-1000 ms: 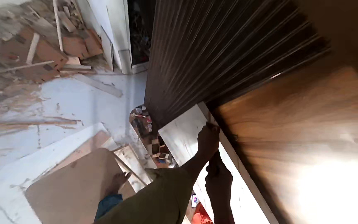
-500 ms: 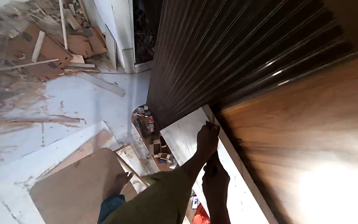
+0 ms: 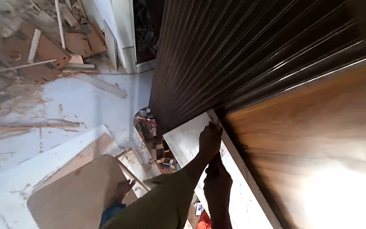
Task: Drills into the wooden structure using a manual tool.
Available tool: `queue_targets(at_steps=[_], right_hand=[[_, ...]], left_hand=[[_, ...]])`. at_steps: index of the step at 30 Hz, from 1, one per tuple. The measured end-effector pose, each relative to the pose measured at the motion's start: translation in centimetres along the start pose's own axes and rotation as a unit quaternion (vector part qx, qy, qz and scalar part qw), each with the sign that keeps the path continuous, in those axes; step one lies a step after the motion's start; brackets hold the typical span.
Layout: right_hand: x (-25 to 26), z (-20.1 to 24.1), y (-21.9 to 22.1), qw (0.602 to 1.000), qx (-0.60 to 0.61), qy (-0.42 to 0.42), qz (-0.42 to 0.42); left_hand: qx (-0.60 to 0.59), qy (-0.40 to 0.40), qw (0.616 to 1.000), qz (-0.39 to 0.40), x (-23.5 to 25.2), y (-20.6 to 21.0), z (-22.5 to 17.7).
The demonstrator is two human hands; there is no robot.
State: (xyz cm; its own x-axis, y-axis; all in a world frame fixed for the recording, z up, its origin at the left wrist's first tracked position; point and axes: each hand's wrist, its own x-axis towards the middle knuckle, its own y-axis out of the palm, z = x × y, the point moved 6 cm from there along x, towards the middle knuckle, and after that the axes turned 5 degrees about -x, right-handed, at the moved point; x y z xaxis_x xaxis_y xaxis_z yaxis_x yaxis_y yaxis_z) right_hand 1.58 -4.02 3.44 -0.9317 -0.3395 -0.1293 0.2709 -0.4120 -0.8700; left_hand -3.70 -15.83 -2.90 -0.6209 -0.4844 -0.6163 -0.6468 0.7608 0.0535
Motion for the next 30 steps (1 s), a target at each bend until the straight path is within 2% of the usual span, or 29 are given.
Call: queue_targets(at_steps=[10,14,21,30], right_hand=[[0.7,1.3,0.4,1.000,-0.001,-0.016,0.001],[1.1,0.9,0.7,1.000,0.004,0.008,0.017],[1.4,1.8,1.0,1.000,-0.003,-0.017,0.001],[1.4,2.1,1.6,1.000,0.015,-0.018,-0.014]], left_hand=[[0.003,0.011,1.000,-0.012,0.4,-1.3,-1.4],[0.010,-0.010,1.000,-0.006,0.9,-1.0,-1.0],[-0.028,-0.002,1.000,-0.010,1.4,-1.8,-1.4],[-0.001,0.005,1.000,0.000,1.5,-2.3,-1.8]])
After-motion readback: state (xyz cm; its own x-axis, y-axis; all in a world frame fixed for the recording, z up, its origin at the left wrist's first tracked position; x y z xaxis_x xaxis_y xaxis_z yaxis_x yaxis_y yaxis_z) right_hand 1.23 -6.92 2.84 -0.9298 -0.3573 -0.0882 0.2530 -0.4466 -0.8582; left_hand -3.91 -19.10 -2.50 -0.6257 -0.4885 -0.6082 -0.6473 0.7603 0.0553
